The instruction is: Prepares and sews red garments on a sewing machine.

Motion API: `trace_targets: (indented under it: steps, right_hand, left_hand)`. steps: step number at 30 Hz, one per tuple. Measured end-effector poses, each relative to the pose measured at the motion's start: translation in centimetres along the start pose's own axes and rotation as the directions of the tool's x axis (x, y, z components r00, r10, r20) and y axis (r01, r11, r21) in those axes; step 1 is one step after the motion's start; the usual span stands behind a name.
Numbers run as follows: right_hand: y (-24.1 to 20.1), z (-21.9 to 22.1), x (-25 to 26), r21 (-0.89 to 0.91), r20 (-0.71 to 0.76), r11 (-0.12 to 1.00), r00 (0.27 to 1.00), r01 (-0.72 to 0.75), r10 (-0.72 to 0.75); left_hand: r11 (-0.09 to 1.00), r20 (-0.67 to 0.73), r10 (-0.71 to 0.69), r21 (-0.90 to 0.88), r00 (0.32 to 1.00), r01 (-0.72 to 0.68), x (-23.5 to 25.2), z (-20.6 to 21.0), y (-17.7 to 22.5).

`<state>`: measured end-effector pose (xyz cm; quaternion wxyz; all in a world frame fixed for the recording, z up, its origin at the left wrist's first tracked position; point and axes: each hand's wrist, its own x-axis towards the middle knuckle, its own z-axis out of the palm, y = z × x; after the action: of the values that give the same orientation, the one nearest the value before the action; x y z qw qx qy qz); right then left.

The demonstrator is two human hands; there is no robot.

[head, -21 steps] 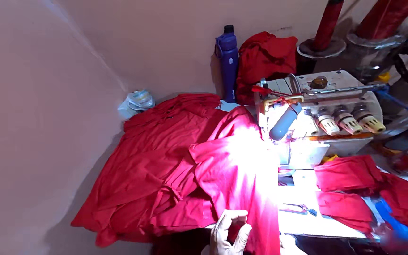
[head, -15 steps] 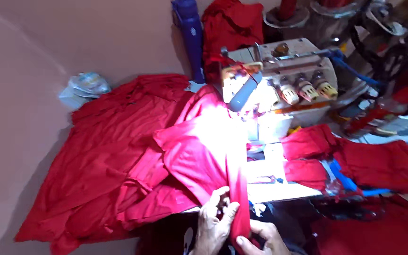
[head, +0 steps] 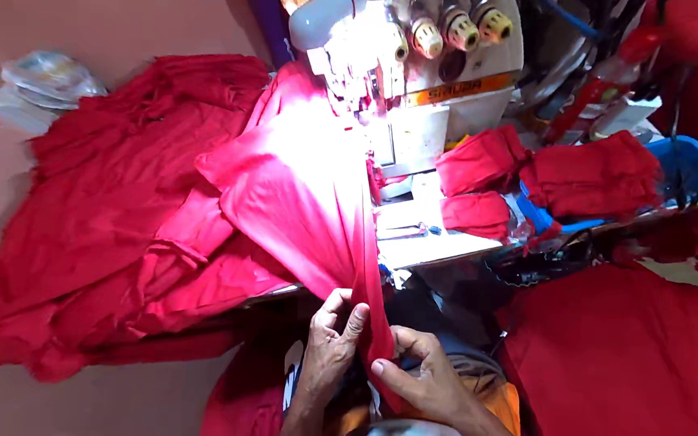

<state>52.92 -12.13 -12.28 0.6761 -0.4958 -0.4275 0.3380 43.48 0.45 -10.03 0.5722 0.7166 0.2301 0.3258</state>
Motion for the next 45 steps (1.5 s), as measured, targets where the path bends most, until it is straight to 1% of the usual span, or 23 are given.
trace_targets:
  steps: [3,5,7,10,12,14,17,20,22,24,28,31,33,35,38,40,43,45]
  right_hand:
    - [-0.4,0.3,-0.9,0.066,0.006,0.996,0.998,-0.059,0.058]
    - [-0.6,0.5,-1.2,0.097,-0.009,0.993,0.997,-0.074,0.075]
    - [-0.8,0.6,-1.5,0.094,-0.024,0.992,0.996,-0.087,0.09]
    - [-1.2,0.6,-1.8,0.084,-0.042,0.989,0.992,-0.118,0.122]
    - [-1.2,0.8,-2.0,0.07,-0.049,0.986,0.986,-0.155,0.158]
    - [-1.1,0.9,-2.2,0.054,-0.043,0.979,0.979,-0.198,0.2]
    - [-1.1,1.1,-2.4,0.046,-0.024,0.966,0.966,-0.256,0.257]
    - [-0.9,1.4,-2.6,0.019,-0.027,0.971,0.97,-0.239,0.24]
    - [-0.6,1.6,-2.8,-0.033,-0.025,0.979,0.98,-0.2,0.199]
    - [-0.5,1.7,-2.9,-0.034,-0.014,0.984,0.984,-0.176,0.175]
    - [-1.0,2.3,-3.2,0.062,0.028,0.978,0.979,-0.201,0.2]
    - [-1.5,2.5,-3.8,0.073,0.049,0.968,0.97,-0.241,0.238]
    - [-1.7,2.6,-4.4,0.049,0.057,0.97,0.97,-0.24,0.237]
    - [-1.9,2.6,-4.9,0.047,0.067,0.969,0.969,-0.242,0.239]
    - [-2.5,2.7,-5.5,0.068,0.041,0.96,0.962,-0.273,0.271]
    - [-3.3,2.8,-5.7,0.046,0.005,0.956,0.957,-0.29,0.29]
    - [-2.6,2.1,-6.5,0.034,0.087,0.973,0.971,-0.227,0.224]
    - [-2.4,1.8,-6.9,0.021,0.109,0.974,0.969,-0.225,0.221]
  left_hand:
    - [0.991,-0.016,-0.074,-0.109,0.997,0.072,-1.4,0.5,-0.2]
    - [0.986,-0.03,-0.09,-0.143,0.996,0.085,-2.0,0.5,-0.2]
    - [0.984,-0.021,-0.083,-0.158,0.996,0.079,-2.6,0.2,0.0]
    - [0.987,0.052,-0.037,-0.156,0.998,0.044,-3.7,-0.7,0.2]
    - [0.986,0.095,-0.029,-0.158,0.995,0.044,-4.6,-1.2,0.2]
    - [0.989,0.1,-0.041,-0.136,0.994,0.054,-5.6,-1.6,0.1]
    - [0.998,0.094,-0.045,-0.033,0.995,0.049,-7.0,-2.3,-0.5]
    - [0.997,0.06,-0.045,0.072,0.997,0.041,-8.3,-2.8,-0.8]
    - [0.993,0.002,-0.005,0.117,1.0,0.005,-9.0,-2.9,-1.0]
    - [0.985,-0.074,0.052,0.167,0.996,-0.039,-9.5,-3.0,-0.8]
    - [0.962,-0.183,0.134,0.259,0.974,-0.084,-10.8,-3.5,0.3]
    - [0.934,-0.207,0.233,0.321,0.95,-0.159,-12.0,-3.8,0.8]
    - [0.903,-0.197,0.309,0.368,0.93,-0.222,-12.8,-3.6,1.1]
    - [0.845,-0.162,0.399,0.447,0.903,-0.293,-13.5,-3.1,1.3]
    - [0.767,-0.077,0.498,0.504,0.864,-0.397,-14.2,-2.4,0.7]
    - [0.731,-0.018,0.531,0.515,0.847,-0.448,-14.4,-2.1,0.2]
    - [0.69,0.025,0.553,0.547,0.833,-0.474,-14.6,-1.8,-0.1]
    - [0.677,0.041,0.553,0.56,0.832,-0.477,-14.7,-1.7,-0.2]
